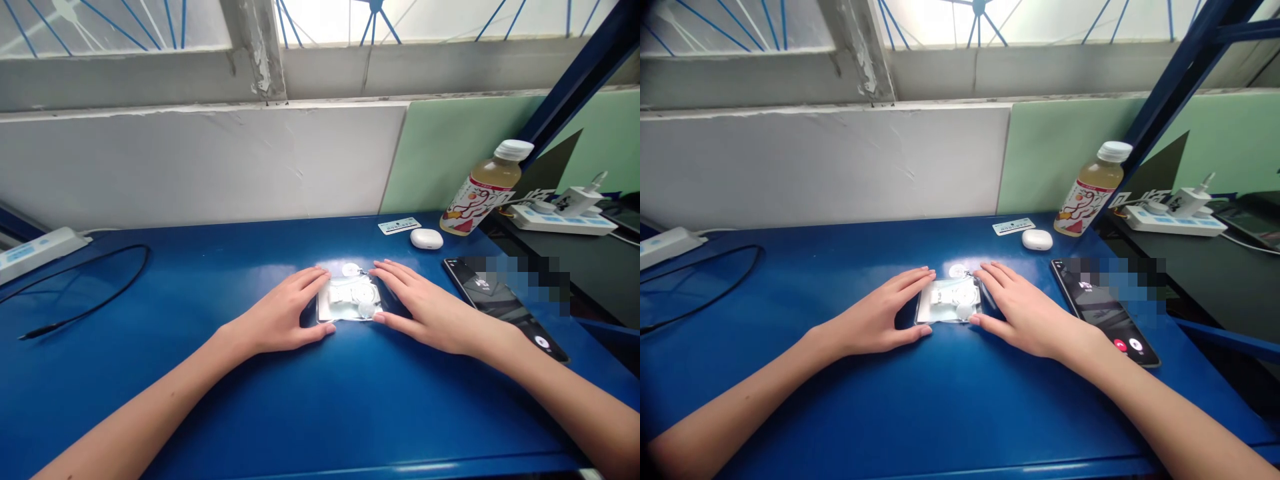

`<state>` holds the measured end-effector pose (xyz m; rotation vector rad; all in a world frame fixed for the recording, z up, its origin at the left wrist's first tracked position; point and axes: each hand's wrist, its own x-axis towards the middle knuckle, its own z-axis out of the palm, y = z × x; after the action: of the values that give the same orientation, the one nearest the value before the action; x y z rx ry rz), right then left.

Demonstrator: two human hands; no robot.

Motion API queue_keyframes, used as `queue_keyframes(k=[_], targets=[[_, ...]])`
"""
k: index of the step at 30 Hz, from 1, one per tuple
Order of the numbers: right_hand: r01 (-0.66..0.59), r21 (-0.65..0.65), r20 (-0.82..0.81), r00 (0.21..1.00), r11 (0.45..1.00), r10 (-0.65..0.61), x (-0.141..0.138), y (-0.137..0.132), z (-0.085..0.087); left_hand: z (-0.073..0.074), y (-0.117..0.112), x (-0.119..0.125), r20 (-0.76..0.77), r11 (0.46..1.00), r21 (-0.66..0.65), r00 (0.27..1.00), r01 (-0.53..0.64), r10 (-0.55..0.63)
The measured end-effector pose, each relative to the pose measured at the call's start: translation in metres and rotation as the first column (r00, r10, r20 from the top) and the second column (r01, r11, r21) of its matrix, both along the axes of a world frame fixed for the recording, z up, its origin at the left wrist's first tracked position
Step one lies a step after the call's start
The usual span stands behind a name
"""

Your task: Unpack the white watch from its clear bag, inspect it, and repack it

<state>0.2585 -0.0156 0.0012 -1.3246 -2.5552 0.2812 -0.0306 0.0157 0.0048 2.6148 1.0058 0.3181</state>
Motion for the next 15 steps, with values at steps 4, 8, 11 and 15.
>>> queue_keyframes(k=[4, 8, 11, 15], targets=[[0.001, -0.012, 0.073, 0.997, 1.0, 0.0, 0.004, -0.001, 0.001, 0.001, -0.001, 0.001, -0.042, 1.0, -0.009, 0.999, -0.012, 0.012], [-0.047, 0.005, 0.059, 0.997, 0.999, 0.046, 0.005, -0.001, 0.002, 0.002, 0.0, 0.0, -0.049, 1.0, -0.012, 0.999, 0.001, -0.002], [-0.091, 0.04, 0.002, 0.996, 0.995, 0.091, 0.001, -0.001, 0.003, 0.003, 0.001, 0.0, -0.034, 1.0, -0.02, 0.999, 0.018, -0.019], [-0.084, 0.138, -0.08, 0.992, 0.987, 0.096, -0.005, 0.0, 0.007, 0.002, 0.002, -0.001, 0.031, 0.999, -0.039, 0.999, 0.037, -0.036]])
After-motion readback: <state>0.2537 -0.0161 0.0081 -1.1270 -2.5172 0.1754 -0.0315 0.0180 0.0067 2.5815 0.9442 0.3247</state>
